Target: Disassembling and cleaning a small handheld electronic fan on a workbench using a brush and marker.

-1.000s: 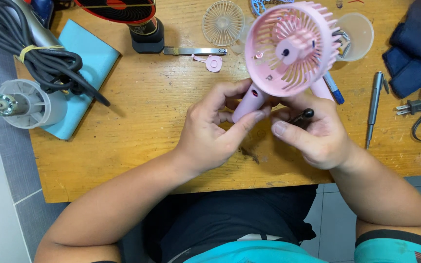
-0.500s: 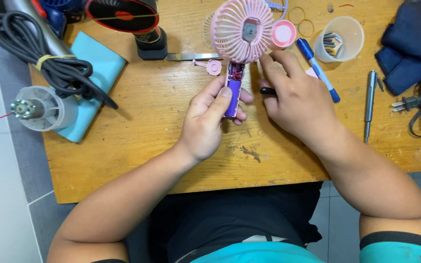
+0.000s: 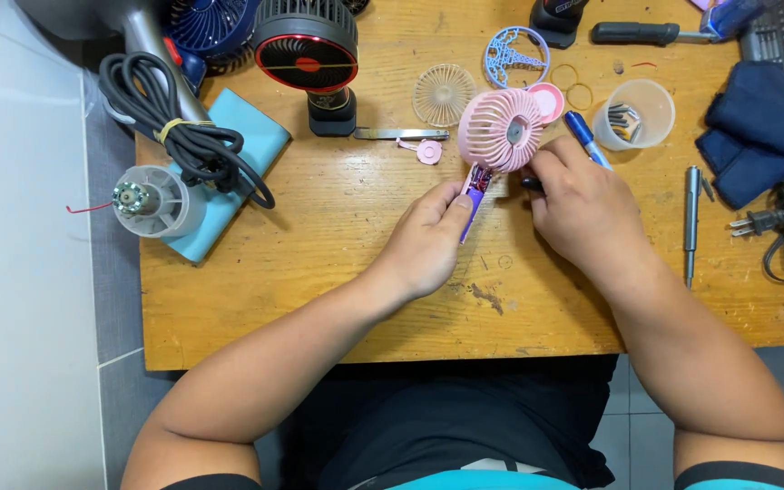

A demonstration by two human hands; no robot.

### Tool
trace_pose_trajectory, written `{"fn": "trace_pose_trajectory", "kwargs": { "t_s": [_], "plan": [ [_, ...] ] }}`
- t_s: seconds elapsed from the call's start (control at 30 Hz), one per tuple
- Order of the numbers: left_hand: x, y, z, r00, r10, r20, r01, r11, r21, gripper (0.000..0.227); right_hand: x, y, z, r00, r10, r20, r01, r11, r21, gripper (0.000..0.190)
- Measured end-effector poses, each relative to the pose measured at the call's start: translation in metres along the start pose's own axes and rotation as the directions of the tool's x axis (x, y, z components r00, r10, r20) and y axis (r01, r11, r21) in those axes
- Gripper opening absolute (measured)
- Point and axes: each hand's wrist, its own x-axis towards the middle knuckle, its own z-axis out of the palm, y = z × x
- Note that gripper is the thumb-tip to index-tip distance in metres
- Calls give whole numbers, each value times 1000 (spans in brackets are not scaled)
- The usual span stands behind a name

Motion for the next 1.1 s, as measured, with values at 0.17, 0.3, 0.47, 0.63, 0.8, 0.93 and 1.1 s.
{"fn": "trace_pose_trajectory", "kwargs": {
  "t_s": [0.17, 0.3, 0.47, 0.63, 0.8, 0.93, 1.1],
  "plan": [
    [-6, 40, 0, 995, -93, 23, 86, 976, 202, 31, -8, 25, -27, 995, 84, -52, -67, 959, 275, 20],
    [-12, 66, 0, 968, -250, 23, 224, 901, 372, 35, -5, 22, -50, 928, 352, 119, -202, 210, 957, 11],
    [-12, 70, -1, 980, -198, 28, 161, 862, 480, 30, -5, 29, -56, 896, 331, 295, -282, -87, 955, 14],
    [-14, 70, 2, 992, -127, 10, 97, 801, 591, 32, -9, 24, -49, 886, 287, 365, -311, -215, 926, 14],
    [-16, 73, 1, 1000, 1, 8, -6, 756, 655, 28, -10, 18, -43, 893, 232, 386, -363, -136, 922, 15],
    [-16, 60, 0, 992, 126, 1, -92, 717, 691, 26, -11, 10, -42, 888, 208, 410, -409, -52, 911, 13],
    [-18, 71, -2, 998, 56, -11, -30, 668, 744, 41, -16, 9, -24, 869, 250, 427, -460, 91, 883, 20]
  ]
}}
